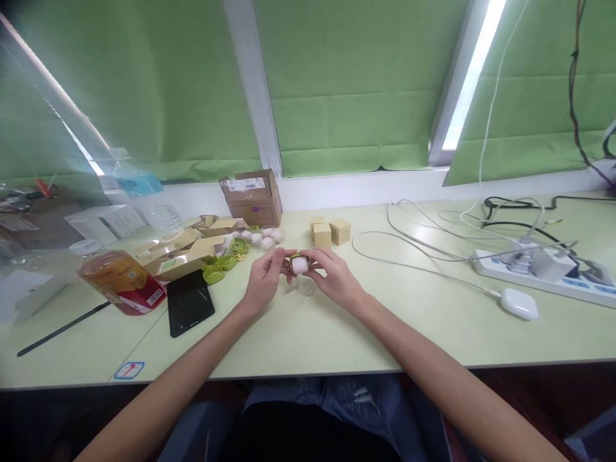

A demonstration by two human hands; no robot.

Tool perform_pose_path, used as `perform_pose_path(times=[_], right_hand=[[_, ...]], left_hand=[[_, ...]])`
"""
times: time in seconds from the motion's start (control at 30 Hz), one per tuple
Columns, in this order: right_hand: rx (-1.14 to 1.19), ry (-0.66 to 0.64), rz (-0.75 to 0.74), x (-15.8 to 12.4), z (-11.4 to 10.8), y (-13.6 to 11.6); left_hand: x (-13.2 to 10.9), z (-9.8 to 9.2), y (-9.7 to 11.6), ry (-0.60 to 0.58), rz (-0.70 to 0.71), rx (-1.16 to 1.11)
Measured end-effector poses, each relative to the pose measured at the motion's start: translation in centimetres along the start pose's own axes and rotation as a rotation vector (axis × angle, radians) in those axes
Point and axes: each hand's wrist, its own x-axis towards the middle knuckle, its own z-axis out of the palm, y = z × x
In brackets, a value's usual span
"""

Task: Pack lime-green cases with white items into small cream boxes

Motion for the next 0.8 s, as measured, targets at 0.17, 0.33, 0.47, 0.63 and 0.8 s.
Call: perform_pose_path(times=[0.17,0.33,0.47,0.63,0.8], right_hand=[[-0.035,0.023,-0.029,0.0,0.1,0.6],[-0.11,0.025,-0.054,-0.1,0.0,0.7],[-0.123,0.006,-0.05,-0.1,1.2,-0.1],[-0.127,0.096,0.047,0.5,0.2,-0.6],[-0.238,-0.18,0.266,0.5,-2.9,0.0]], left_hand=[[0.0,0.3,0.4,0.007,-0.047,-0.035],[0.0,0.8,0.0,0.057,-0.131,-0.022],[0.2,1.3,-1.1,0.07,-0.075,-0.007],[1.5,0.4,-2.4,0.311,-0.28,-0.198],[2.5,-2.5,-2.7,0.416,-0.633,-0.661]])
